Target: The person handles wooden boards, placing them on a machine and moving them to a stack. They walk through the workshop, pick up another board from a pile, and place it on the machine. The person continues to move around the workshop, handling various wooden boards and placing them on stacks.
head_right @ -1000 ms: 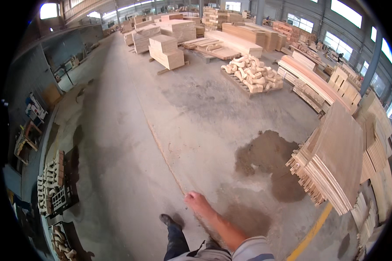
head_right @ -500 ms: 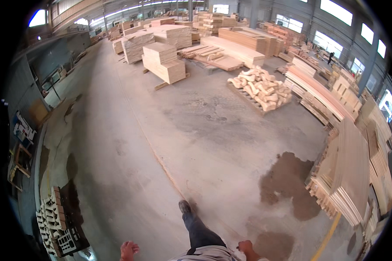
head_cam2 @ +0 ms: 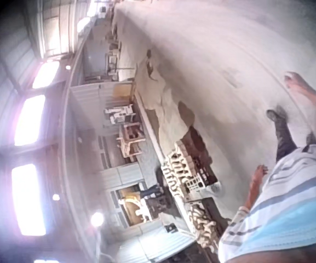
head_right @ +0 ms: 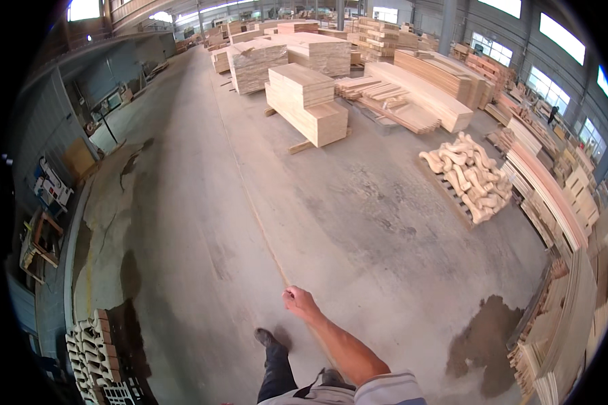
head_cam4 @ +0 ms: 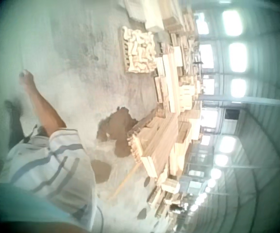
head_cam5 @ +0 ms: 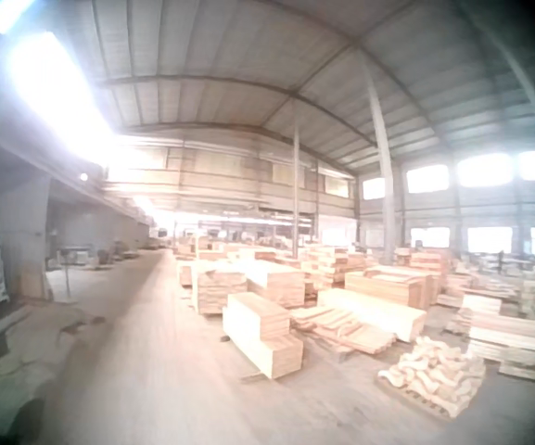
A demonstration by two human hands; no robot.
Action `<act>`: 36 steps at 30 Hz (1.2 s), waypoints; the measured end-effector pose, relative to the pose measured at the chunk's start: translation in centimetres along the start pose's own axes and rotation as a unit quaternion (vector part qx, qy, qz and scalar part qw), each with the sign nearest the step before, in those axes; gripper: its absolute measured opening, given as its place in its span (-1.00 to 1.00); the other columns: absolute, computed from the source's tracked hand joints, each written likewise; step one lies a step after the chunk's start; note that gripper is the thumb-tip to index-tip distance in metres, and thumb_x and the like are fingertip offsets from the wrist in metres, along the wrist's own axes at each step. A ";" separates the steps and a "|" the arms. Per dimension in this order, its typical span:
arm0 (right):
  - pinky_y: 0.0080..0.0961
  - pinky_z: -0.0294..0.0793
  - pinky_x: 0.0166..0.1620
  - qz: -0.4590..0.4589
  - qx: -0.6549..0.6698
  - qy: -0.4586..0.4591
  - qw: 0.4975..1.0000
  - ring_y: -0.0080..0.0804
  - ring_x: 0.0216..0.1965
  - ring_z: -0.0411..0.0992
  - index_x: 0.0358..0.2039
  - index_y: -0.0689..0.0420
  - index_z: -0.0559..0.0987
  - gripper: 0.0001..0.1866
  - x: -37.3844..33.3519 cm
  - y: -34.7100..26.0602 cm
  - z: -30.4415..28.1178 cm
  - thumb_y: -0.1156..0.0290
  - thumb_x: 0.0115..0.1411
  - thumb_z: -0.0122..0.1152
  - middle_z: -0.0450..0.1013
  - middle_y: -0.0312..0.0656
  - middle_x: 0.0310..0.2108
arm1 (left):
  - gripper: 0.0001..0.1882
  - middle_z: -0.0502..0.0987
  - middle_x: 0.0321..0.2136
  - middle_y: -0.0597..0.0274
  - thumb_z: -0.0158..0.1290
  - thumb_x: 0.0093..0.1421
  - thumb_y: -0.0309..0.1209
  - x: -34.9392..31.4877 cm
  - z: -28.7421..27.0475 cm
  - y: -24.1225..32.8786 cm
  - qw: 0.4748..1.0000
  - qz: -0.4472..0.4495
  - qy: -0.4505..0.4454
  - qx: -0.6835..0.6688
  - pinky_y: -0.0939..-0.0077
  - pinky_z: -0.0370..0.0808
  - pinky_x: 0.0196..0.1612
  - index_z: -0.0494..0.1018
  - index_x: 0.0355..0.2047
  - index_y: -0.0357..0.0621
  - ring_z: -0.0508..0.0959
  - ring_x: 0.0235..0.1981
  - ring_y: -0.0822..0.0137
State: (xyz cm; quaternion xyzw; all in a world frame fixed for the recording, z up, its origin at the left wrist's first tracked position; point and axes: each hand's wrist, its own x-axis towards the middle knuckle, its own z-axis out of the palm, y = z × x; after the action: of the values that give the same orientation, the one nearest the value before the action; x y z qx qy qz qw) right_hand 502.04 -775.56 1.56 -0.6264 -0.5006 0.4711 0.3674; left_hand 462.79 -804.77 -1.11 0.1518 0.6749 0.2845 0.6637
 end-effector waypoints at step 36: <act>-0.51 0.37 -0.48 0.033 -0.171 -0.046 0.984 -0.49 -0.58 0.39 -0.53 0.14 0.49 -0.71 103.6 -19.9 27.9 0.17 0.10 0.00 0.43 -0.24 -0.63 | -0.82 0.48 -0.55 0.13 -0.06 0.14 -0.35 68.5 -11.9 85.2 0.869 0.371 0.002 0.327 0.53 0.42 -0.56 0.40 -0.49 -0.19 0.47 -0.59 0.33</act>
State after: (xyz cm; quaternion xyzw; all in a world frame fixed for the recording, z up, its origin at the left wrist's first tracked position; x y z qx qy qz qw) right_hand 475.35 -670.48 -10.92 -0.6738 -0.5692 0.4190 0.2156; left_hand 431.42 -699.55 -7.19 0.5992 0.6245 0.2732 0.4199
